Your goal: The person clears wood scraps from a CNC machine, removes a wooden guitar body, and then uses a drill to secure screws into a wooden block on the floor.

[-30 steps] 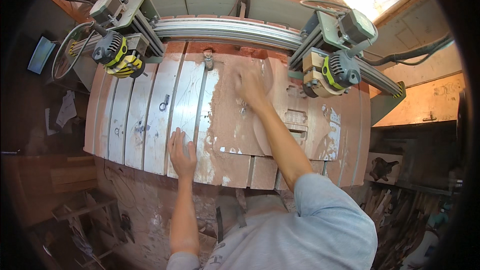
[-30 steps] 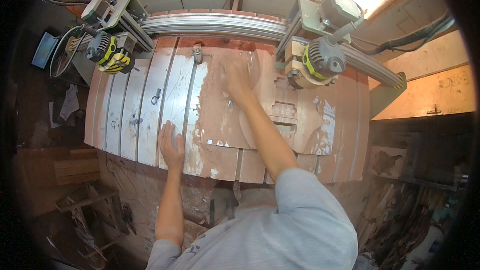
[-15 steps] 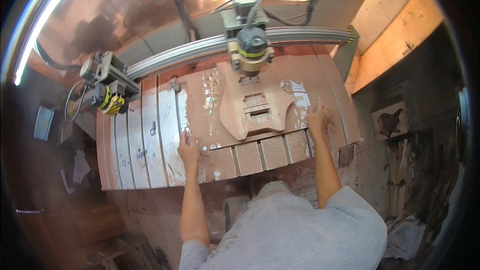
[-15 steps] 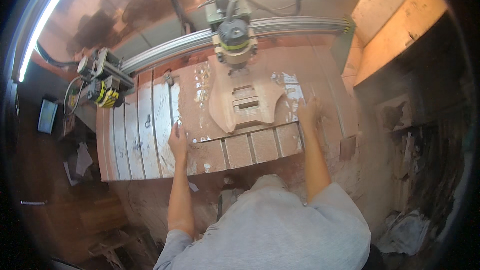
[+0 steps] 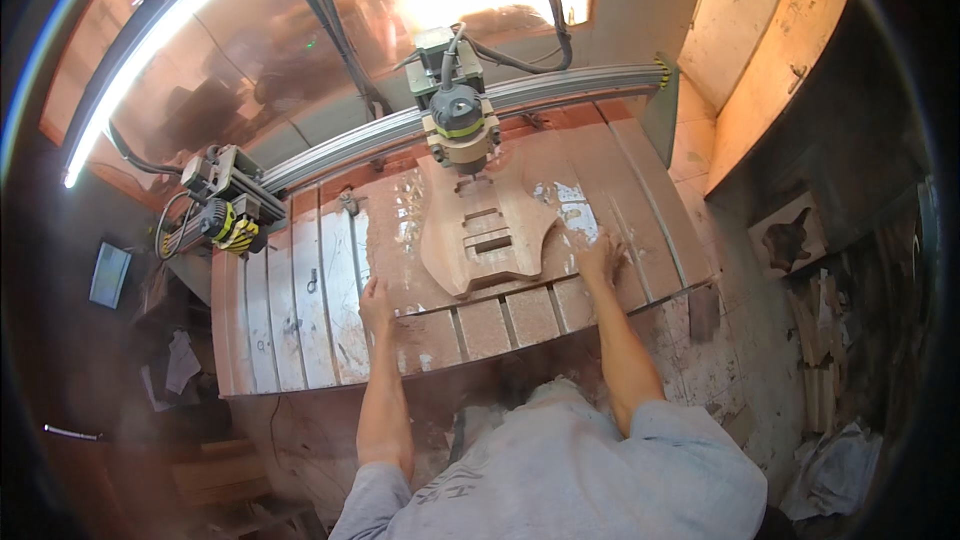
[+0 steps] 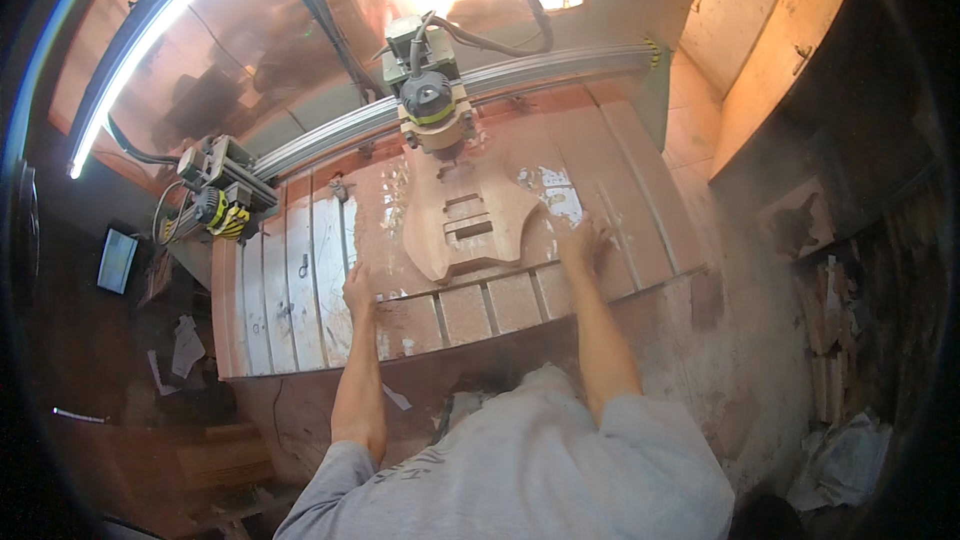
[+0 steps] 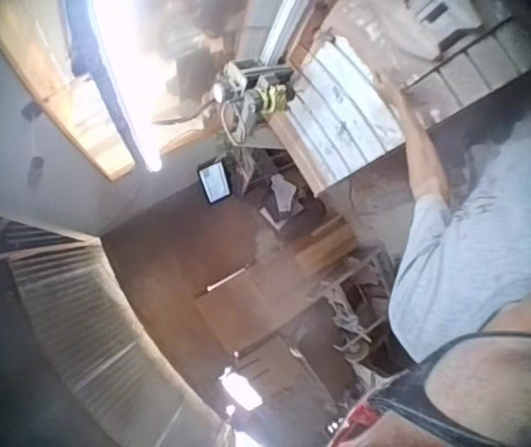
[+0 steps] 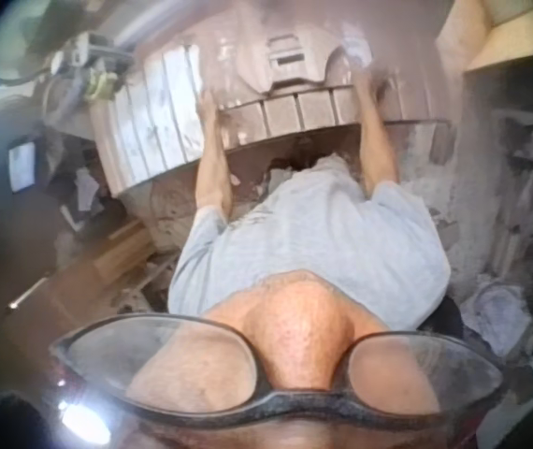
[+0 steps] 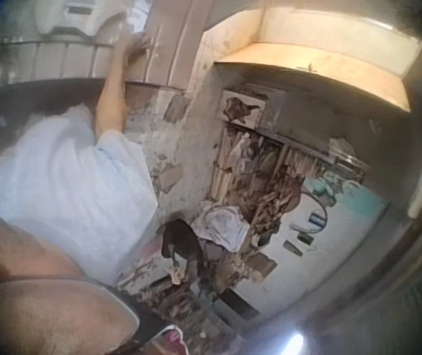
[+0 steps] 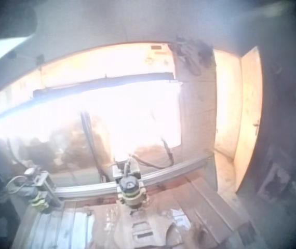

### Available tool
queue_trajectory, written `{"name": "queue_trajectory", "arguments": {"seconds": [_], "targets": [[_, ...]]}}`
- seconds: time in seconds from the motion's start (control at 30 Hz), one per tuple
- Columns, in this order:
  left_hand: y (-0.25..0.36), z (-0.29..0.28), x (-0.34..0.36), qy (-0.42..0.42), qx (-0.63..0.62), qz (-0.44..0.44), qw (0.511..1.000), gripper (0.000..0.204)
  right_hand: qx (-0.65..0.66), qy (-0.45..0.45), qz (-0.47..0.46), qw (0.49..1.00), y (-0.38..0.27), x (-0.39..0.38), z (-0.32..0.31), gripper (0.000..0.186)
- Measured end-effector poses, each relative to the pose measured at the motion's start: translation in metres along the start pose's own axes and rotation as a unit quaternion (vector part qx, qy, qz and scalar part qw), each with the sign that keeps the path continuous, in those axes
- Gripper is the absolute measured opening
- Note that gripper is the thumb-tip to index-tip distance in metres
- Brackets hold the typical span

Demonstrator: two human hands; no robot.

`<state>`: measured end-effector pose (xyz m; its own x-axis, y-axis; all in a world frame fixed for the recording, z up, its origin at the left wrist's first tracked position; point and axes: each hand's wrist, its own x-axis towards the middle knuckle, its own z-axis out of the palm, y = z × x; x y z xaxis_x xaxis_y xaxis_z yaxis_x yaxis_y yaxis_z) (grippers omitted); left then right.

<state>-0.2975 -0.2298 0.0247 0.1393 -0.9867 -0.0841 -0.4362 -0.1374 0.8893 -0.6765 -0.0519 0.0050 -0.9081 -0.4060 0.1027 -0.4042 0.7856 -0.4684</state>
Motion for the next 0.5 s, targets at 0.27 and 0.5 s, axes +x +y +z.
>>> {"name": "queue_trajectory", "arguments": {"seconds": [0.27,0.5], "targets": [[-0.007,0.004,-0.078,0.030,0.042,-0.024,0.998,0.045,-0.011,-0.044,-0.068,0.997,0.038,0.058,-0.009,0.049],[-0.015,-0.020,-0.088,0.027,0.011,-0.001,1.000,0.043,-0.015,0.029,-0.155,0.987,0.053,0.022,-0.018,0.051]]}}
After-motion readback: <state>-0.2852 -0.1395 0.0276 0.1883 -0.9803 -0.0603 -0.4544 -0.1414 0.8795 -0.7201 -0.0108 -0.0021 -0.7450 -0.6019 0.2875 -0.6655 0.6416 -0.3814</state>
